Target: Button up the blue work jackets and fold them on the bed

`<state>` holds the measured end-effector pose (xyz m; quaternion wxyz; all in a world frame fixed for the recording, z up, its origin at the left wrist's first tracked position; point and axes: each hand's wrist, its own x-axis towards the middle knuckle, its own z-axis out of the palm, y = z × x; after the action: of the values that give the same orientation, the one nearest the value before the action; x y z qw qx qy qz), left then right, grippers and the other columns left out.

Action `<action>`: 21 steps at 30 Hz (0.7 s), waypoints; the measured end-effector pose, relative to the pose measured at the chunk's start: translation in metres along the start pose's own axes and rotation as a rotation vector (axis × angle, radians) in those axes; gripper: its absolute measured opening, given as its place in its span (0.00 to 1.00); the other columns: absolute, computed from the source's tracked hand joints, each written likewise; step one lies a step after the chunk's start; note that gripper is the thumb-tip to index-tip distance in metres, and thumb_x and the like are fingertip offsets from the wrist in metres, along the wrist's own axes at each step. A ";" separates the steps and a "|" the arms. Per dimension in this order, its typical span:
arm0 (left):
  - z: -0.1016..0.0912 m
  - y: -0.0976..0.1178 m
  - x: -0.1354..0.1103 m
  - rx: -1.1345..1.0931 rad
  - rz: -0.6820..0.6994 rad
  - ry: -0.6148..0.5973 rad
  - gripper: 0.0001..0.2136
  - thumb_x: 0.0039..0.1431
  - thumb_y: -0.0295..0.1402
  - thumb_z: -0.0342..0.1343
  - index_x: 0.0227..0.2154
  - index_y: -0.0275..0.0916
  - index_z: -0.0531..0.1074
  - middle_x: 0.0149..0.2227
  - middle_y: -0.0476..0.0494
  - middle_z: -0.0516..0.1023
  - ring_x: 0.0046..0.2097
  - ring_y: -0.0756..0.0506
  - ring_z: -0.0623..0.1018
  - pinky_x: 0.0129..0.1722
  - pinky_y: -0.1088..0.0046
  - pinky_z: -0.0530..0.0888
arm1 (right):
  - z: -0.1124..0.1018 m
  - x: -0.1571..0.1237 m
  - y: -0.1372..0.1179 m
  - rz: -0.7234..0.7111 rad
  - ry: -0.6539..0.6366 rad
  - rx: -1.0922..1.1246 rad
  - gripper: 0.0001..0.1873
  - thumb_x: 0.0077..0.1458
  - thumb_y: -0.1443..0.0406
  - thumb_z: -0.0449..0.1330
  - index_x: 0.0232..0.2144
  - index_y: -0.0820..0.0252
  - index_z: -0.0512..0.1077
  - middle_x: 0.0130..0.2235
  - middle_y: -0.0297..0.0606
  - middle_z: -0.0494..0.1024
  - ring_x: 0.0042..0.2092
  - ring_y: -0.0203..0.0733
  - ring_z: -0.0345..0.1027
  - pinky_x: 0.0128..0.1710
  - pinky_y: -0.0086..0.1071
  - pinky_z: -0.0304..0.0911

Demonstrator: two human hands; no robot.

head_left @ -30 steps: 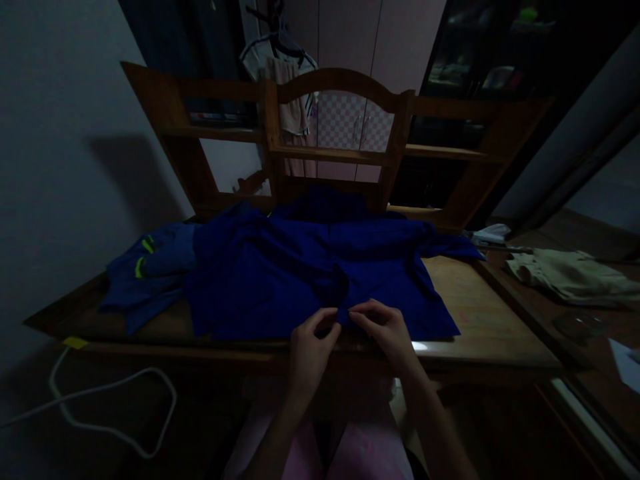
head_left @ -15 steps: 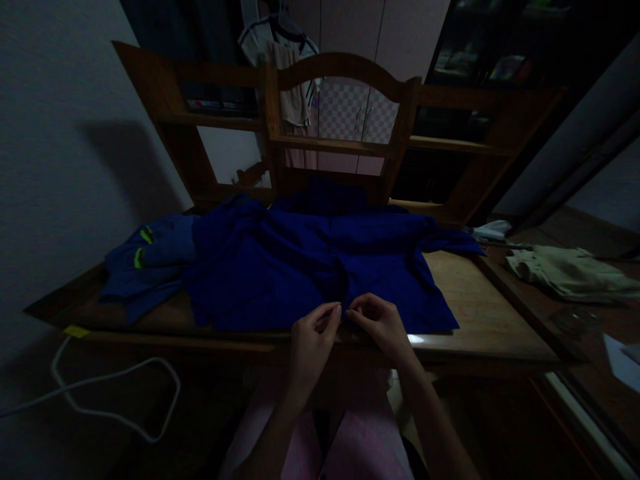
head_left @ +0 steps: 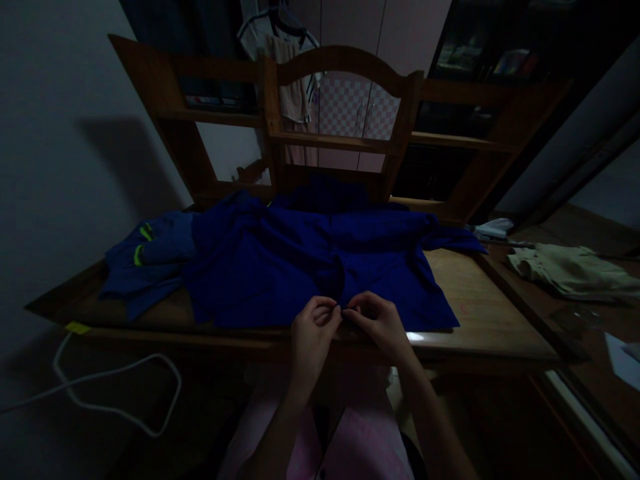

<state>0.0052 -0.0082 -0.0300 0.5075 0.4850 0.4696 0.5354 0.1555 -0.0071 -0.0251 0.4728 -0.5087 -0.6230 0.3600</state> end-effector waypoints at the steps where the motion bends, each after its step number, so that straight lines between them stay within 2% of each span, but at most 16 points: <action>1: 0.000 0.000 0.001 -0.009 -0.003 0.003 0.08 0.52 0.34 0.58 0.34 0.36 0.69 0.32 0.45 0.77 0.38 0.47 0.79 0.38 0.76 0.75 | 0.000 0.000 0.000 0.003 -0.002 0.013 0.13 0.49 0.56 0.63 0.32 0.60 0.73 0.26 0.32 0.69 0.29 0.36 0.63 0.29 0.27 0.57; 7: 0.003 -0.003 0.002 0.043 0.052 0.030 0.07 0.52 0.31 0.57 0.34 0.36 0.69 0.33 0.45 0.77 0.38 0.48 0.79 0.38 0.77 0.74 | 0.001 0.000 0.002 0.011 0.010 0.048 0.13 0.52 0.55 0.61 0.31 0.60 0.73 0.30 0.36 0.74 0.31 0.37 0.66 0.31 0.28 0.60; 13: 0.009 -0.007 -0.004 0.198 0.128 0.117 0.05 0.54 0.30 0.54 0.34 0.39 0.69 0.35 0.46 0.77 0.38 0.48 0.78 0.38 0.75 0.74 | 0.003 -0.002 0.001 -0.022 0.007 -0.037 0.13 0.54 0.55 0.60 0.32 0.60 0.72 0.30 0.36 0.74 0.32 0.38 0.67 0.31 0.28 0.61; 16: 0.010 -0.007 -0.006 0.228 0.157 0.123 0.08 0.54 0.30 0.54 0.38 0.40 0.69 0.39 0.46 0.77 0.41 0.48 0.77 0.40 0.74 0.74 | 0.004 -0.003 -0.001 -0.055 0.023 -0.109 0.12 0.55 0.56 0.59 0.33 0.59 0.72 0.30 0.36 0.73 0.31 0.38 0.66 0.30 0.28 0.60; 21: 0.010 -0.005 -0.007 0.302 0.205 0.132 0.10 0.54 0.28 0.55 0.41 0.42 0.69 0.42 0.45 0.76 0.45 0.47 0.76 0.43 0.72 0.73 | 0.005 -0.004 -0.005 -0.144 0.042 -0.182 0.10 0.59 0.58 0.55 0.34 0.58 0.71 0.33 0.37 0.74 0.35 0.40 0.67 0.35 0.30 0.59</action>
<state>0.0158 -0.0153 -0.0345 0.3400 0.5649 0.5251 0.5381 0.1492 -0.0120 -0.0225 0.4624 -0.5109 -0.6780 0.2561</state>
